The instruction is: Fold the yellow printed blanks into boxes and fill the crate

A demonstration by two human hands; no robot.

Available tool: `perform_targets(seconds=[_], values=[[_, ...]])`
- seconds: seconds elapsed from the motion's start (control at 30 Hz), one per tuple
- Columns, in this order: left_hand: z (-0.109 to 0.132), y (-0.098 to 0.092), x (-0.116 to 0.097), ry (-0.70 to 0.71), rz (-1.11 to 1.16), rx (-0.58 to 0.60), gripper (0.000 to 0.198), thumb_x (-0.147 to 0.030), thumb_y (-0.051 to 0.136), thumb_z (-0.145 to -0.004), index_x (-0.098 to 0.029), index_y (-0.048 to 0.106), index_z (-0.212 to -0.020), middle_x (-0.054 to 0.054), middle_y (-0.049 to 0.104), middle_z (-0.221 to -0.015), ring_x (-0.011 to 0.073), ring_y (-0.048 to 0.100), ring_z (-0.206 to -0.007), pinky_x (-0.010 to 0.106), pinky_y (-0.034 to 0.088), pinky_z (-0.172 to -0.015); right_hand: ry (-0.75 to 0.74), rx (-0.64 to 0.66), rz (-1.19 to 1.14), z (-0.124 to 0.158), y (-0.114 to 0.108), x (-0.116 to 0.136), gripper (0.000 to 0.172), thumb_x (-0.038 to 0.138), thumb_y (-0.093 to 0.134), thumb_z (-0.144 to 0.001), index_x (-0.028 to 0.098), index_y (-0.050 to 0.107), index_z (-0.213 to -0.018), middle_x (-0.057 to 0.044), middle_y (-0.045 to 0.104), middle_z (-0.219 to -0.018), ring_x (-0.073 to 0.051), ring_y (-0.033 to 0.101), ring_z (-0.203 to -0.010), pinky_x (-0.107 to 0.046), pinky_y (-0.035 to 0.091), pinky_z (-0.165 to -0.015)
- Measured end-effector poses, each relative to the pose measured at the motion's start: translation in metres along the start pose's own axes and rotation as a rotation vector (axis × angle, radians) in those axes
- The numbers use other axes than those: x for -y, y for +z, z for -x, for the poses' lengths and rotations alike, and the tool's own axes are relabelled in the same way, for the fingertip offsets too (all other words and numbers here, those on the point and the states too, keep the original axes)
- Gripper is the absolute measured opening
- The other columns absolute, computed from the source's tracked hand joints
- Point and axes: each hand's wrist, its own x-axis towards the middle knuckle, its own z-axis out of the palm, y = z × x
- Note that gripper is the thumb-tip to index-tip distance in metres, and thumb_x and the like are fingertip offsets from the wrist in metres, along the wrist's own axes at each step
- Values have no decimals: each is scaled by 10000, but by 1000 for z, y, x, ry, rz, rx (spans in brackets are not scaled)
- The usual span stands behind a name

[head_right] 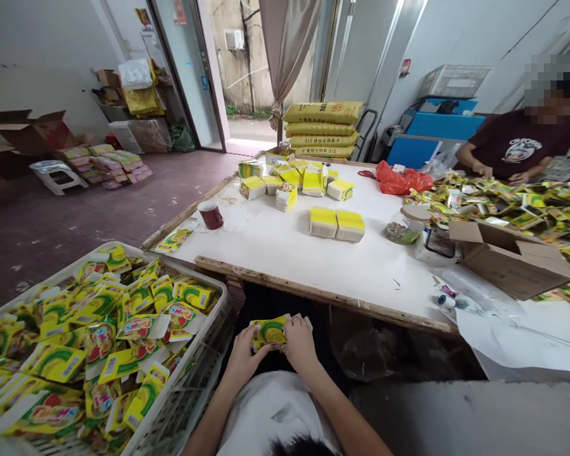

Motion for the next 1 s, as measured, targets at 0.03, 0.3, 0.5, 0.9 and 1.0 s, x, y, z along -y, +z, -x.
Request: perform_targets(seconds=[0.03,0.3,0.5,0.9,1.0], values=[[0,-2,-2,7,20,-59,443,-339,684,-751,-164,644,-1156,161,667,-1211,342,584,-1211,566,425,-1080,13,0,-27,0,0,0,309,37,707,-687,151,635,-965,-162,669,-1087,-329,599,-1076,-420,425,-940],[2,-10,-28,2,732,-428,810,-593,648,-840,-194,341,-1476,213,455,-1498,312,462,-1404,453,449,-1104,17,50,-440,-4,-16,8,225,156,642,-745,227,457,-851,31,607,-756,-153,574,-680,-247,416,-610],[2,-9,-66,-211,1125,-299,773,-717,589,-810,-153,586,-1338,192,707,-1203,324,692,-1110,478,551,-972,-213,164,-768,12,-35,41,245,117,614,-631,224,406,-706,46,489,-670,-130,436,-625,-254,327,-588],[12,-13,-62,-26,697,-389,605,-674,540,-879,-135,728,-1081,178,709,-1216,304,598,-1256,381,546,-979,-221,7,-581,33,-45,55,229,52,529,-659,227,432,-770,-18,578,-812,-190,517,-766,-308,392,-692],[10,-13,-66,-55,752,-385,657,-709,539,-856,-137,698,-1139,185,690,-1237,312,587,-1261,393,545,-967,-141,109,-850,29,-49,55,242,164,626,-687,229,417,-790,23,503,-753,-144,449,-673,-271,374,-628]])
